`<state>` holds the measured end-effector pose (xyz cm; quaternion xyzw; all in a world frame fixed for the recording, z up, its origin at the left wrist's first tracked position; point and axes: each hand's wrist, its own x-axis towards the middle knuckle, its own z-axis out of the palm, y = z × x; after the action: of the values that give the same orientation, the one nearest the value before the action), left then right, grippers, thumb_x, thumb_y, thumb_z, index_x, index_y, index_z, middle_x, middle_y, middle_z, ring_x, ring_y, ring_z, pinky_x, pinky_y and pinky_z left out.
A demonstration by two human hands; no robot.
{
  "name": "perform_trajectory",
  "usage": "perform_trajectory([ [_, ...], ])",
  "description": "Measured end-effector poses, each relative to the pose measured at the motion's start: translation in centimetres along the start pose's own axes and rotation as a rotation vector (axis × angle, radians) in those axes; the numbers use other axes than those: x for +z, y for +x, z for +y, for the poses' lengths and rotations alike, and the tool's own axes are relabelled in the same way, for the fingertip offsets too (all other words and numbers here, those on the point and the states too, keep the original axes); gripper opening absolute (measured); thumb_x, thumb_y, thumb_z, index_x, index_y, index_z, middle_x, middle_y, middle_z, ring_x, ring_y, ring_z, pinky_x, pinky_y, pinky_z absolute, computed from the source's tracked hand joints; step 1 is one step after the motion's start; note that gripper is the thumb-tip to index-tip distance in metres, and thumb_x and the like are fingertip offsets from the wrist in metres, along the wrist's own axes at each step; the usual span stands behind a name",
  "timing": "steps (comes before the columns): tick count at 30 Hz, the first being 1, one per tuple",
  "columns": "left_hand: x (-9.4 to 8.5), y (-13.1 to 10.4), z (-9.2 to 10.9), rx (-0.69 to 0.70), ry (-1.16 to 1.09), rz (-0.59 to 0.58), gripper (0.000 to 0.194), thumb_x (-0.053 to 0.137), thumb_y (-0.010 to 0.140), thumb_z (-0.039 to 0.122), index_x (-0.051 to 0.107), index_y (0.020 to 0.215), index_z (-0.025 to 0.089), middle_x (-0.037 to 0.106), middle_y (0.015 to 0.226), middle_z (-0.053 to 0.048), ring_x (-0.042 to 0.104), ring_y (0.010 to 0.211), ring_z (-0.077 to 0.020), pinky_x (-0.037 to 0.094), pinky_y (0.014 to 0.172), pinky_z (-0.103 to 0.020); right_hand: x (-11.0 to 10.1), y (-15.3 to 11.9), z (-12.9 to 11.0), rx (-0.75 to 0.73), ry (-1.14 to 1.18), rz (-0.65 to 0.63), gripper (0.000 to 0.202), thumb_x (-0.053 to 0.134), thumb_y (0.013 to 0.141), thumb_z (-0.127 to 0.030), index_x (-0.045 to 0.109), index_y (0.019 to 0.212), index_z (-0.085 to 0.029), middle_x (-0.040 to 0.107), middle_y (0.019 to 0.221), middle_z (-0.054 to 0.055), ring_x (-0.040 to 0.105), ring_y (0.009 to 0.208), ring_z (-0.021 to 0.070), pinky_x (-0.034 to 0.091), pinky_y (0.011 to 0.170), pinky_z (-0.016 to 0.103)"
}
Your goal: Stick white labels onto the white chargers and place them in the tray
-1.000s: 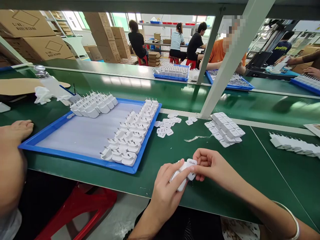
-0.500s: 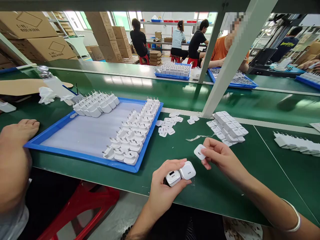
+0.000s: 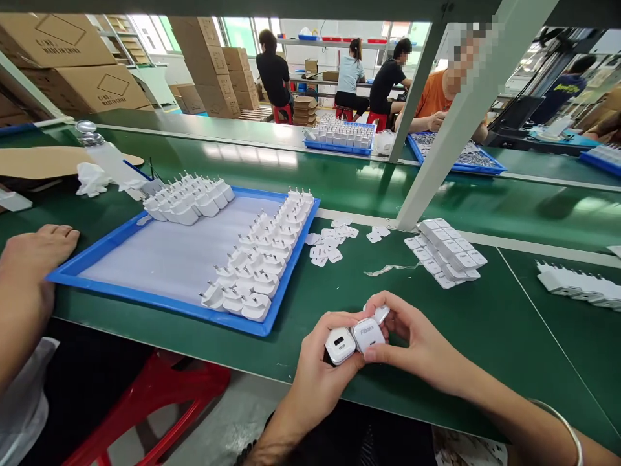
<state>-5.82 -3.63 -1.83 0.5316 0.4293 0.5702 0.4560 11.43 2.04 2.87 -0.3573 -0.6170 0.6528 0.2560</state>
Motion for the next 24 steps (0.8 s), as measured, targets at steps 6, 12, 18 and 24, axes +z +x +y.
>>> perform_trajectory([
  [6,-0.2,0.0,-0.2,0.176,0.205,-0.007,0.025,0.072,0.08,0.012,0.065,0.101,0.023,0.072,0.107,-0.006,0.067,0.093,-0.0207,0.055,0.078,-0.031,1.4,0.8,0.9,0.038,0.216,0.053,0.043,0.087,0.064,-0.021,0.049,0.083,-0.022,0.055,0.074,-0.007,0.047,0.066,0.0111,0.037,0.061,0.023],
  [12,-0.2,-0.1,-0.1,0.139,0.216,-0.009,0.025,0.075,0.078,0.016,0.067,0.101,0.023,0.071,0.105,-0.007,0.069,0.092,-0.0227,0.056,0.079,-0.035,1.6,1.0,1.2,0.005,0.355,0.041,0.043,0.088,0.065,-0.028,0.047,0.075,-0.021,0.06,0.067,-0.006,0.051,0.057,0.0089,0.038,0.052,0.02],
  [18,0.1,0.2,0.4,0.006,0.01,-0.049,0.026,0.077,0.076,0.017,0.064,0.098,0.022,0.072,0.1,-0.005,0.072,0.083,-0.0214,0.058,0.07,-0.032,0.8,1.8,2.0,0.001,0.337,0.026,0.038,0.065,0.087,-0.045,0.043,0.069,-0.021,0.045,0.05,-0.009,0.044,0.041,0.0079,0.036,0.039,0.019],
  [24,0.3,0.0,-0.5,-0.057,0.018,0.02,0.059,0.078,0.075,0.02,0.044,0.123,0.026,0.073,0.112,-0.006,0.07,0.094,-0.0207,0.058,0.073,-0.03,-1.5,2.0,0.3,-0.056,0.237,0.099,0.026,0.065,0.089,-0.04,0.051,0.103,-0.023,0.049,0.057,-0.009,0.048,0.049,0.0097,0.046,0.053,0.024],
])
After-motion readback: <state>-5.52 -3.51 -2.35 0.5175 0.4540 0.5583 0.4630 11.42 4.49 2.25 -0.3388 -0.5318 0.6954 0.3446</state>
